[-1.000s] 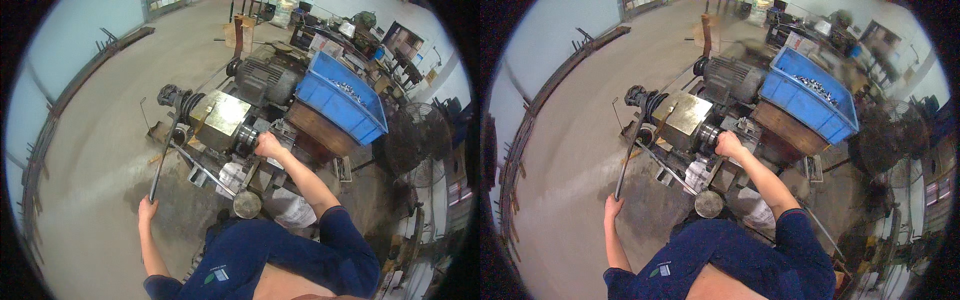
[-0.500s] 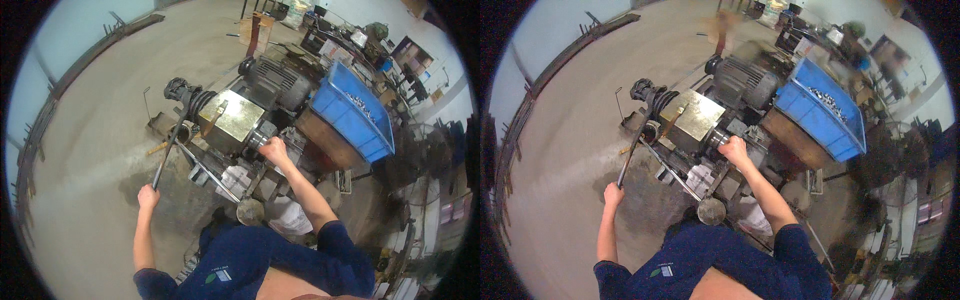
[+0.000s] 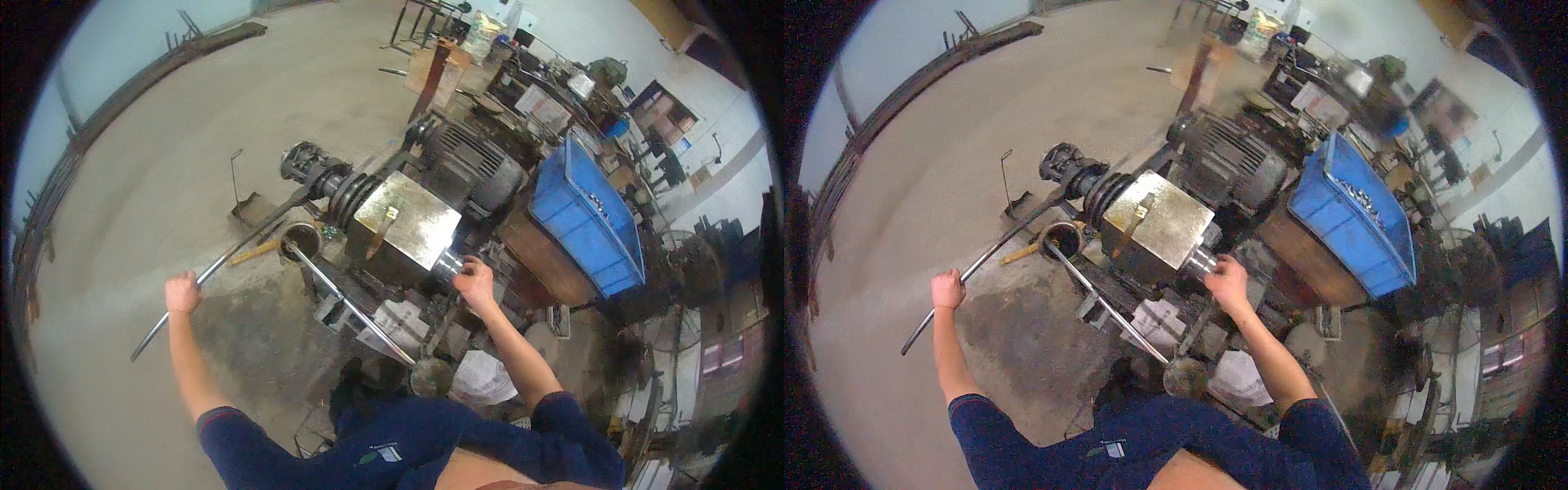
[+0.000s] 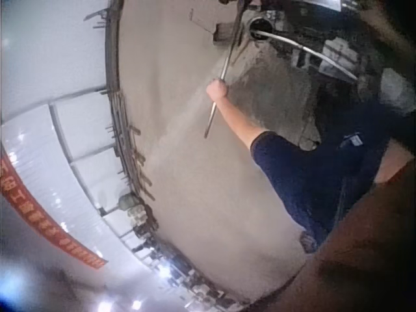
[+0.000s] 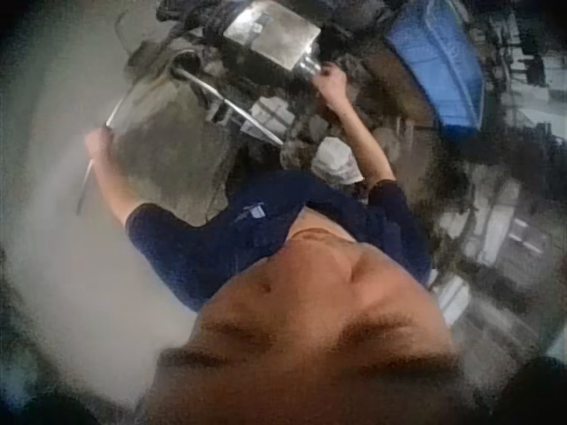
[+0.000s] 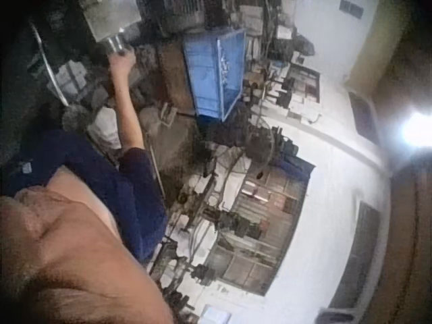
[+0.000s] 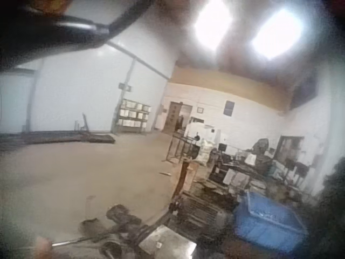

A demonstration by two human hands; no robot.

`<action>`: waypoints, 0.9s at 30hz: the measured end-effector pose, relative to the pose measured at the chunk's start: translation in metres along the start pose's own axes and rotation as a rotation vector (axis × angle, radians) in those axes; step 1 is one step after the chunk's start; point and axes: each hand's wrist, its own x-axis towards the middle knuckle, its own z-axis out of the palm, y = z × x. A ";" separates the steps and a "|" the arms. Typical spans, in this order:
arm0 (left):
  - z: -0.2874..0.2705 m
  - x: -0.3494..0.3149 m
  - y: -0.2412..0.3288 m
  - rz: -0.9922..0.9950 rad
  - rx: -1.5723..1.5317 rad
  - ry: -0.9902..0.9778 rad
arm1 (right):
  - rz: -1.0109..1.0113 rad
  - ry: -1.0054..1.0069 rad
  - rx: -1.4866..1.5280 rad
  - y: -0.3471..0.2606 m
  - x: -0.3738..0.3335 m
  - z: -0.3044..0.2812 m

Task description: The person operates a bench grinder by repeatedly inserting small metal parts from a blue bin into the machine using a long metal rod. The person then removes the processed parts and places them into a perforated metal basket. The task is performed continuously in a repetitive cycle.

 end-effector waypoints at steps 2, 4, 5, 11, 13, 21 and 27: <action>-0.004 0.001 0.007 -0.040 0.008 -0.067 | -0.031 -0.016 0.025 -0.001 -0.006 -0.006; -0.013 0.001 0.012 -0.207 -0.058 -0.119 | -0.047 -0.044 0.029 -0.006 -0.011 -0.012; -0.015 0.001 0.017 -0.283 -0.093 -0.143 | -0.051 -0.052 0.030 -0.005 -0.016 -0.017; 0.023 -0.032 0.171 -0.473 -0.698 0.589 | -0.296 0.130 -0.038 0.022 -0.091 -0.077; 0.061 -0.040 0.226 -0.315 -0.842 -0.340 | -0.167 0.109 -0.096 0.041 -0.116 -0.094; 0.119 -0.005 0.295 0.374 -0.059 -0.626 | 0.453 -0.007 -0.018 0.092 -0.213 -0.160; 0.103 0.001 0.296 0.172 -0.095 -0.607 | 0.543 0.190 -0.231 0.183 -0.271 -0.195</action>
